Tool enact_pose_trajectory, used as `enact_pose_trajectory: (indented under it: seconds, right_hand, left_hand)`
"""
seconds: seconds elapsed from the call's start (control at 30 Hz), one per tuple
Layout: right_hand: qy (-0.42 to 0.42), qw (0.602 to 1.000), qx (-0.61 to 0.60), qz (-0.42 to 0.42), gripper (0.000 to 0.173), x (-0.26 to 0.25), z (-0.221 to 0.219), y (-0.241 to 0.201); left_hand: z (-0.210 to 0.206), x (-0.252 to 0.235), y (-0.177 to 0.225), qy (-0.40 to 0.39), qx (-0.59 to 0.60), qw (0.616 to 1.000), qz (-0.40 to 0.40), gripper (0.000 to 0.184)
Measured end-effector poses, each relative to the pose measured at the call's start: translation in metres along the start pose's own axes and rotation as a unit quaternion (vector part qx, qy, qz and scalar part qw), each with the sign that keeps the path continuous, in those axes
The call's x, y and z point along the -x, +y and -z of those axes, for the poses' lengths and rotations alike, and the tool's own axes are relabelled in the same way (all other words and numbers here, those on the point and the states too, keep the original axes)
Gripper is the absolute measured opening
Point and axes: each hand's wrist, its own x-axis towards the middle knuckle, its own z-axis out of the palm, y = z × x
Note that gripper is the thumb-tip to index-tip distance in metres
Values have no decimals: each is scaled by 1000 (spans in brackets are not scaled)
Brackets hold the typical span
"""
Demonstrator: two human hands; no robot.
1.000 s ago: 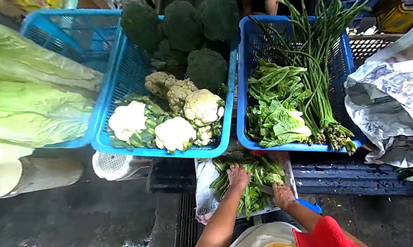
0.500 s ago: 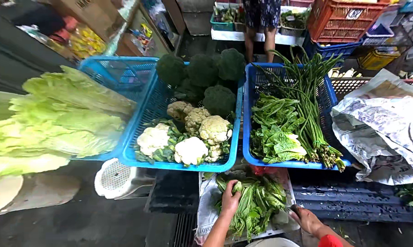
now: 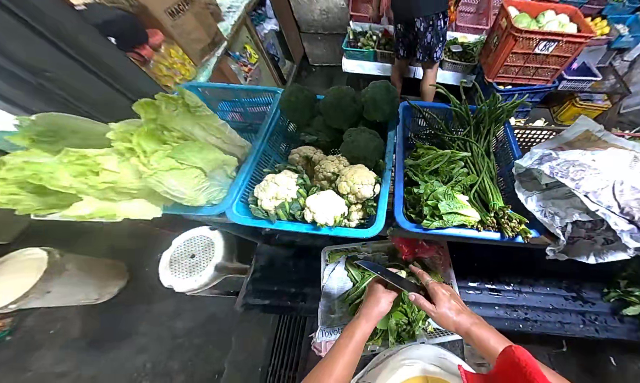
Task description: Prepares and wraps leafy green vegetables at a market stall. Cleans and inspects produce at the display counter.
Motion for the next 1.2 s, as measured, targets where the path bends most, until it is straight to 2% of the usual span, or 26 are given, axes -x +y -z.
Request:
enact_pose_trajectory:
  seconds: [0.17,0.53,0.67,0.77,0.87,1.0,1.1,1.13,1.2]
  right_hand:
    - [1,1000,-4,2,72,-1,-11,0]
    - [30,999,-36,-5,66,0,-17,0]
    - [52,988,-143,-9,55,-12,-28,11]
    - [56,962,-268,-14,39,-20,-30,15]
    - [34,944,-325,-39,35,-25,-25,27]
    - [13,950,-297,-95,53,-24,-13,44]
    - [4,957,-274,-92,69,-19,-7,45]
    - [-2,959,-272,-76,67,-17,-5,42]
    - [-5,962,-270,-34,47,-20,-4,36]
  left_hand:
    - [3,5,8,-40,-71,997,9,40]
    - [2,6,15,-36,-256,965,39,43]
    - [-3,8,23,-55,-297,950,75,45]
    - [-5,10,15,-76,-257,963,39,44]
    - [0,10,5,-77,-132,988,-12,36]
    - [16,5,-6,-67,41,997,8,32]
    - [22,5,-8,-58,102,993,30,33]
    - [21,5,-9,-51,106,992,35,30]
    - [18,1,-8,-49,108,992,52,24]
